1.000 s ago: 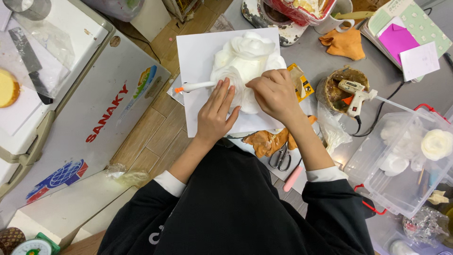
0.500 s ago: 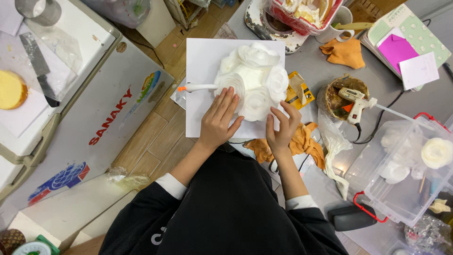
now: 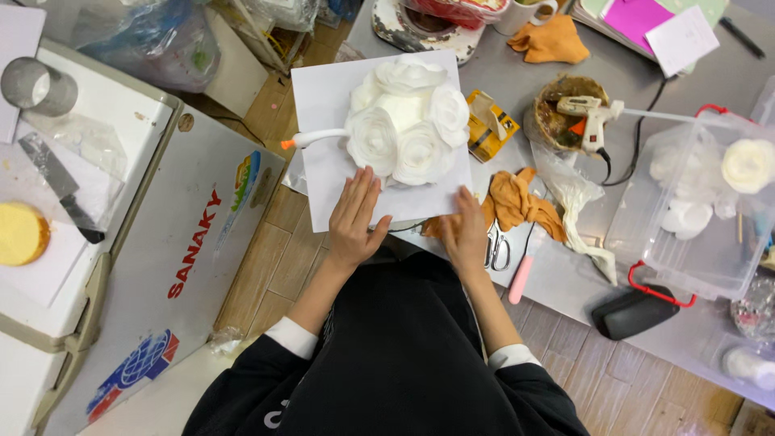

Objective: The person decorates a swan-shaped cake by hand, attaching large white fabric petals to create the swan's plumage and body, then places the finished cake on a board.

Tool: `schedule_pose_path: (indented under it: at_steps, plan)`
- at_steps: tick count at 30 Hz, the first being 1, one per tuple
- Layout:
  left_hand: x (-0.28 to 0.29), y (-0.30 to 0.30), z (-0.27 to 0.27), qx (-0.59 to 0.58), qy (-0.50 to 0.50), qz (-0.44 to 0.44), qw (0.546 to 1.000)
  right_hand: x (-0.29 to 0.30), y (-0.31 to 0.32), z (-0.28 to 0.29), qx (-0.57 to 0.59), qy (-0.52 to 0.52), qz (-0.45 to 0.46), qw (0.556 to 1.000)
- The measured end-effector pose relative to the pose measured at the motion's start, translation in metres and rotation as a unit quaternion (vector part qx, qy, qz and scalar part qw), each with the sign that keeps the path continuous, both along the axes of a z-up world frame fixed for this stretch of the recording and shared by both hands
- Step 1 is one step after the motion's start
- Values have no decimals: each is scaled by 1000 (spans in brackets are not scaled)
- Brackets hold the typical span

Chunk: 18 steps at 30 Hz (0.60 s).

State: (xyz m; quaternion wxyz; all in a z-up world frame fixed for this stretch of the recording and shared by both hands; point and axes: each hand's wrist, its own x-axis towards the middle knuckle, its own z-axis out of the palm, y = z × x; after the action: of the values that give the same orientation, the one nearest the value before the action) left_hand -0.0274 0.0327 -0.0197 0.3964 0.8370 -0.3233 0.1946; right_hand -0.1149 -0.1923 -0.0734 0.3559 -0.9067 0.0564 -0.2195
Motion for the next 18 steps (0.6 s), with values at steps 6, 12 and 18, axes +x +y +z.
schedule_pose_path:
  at_steps: [6,12,18]
  plan:
    - [-43,2,-25,42,28,-47,998,-22,19,-9,-62,-15,25,998]
    - [-84,-19,-36,60,53,-49,996,-47,9,-8,-43,-68,137,987]
    - [-125,-55,-53,60,47,50,996,-81,-42,6,-50,-112,189,974]
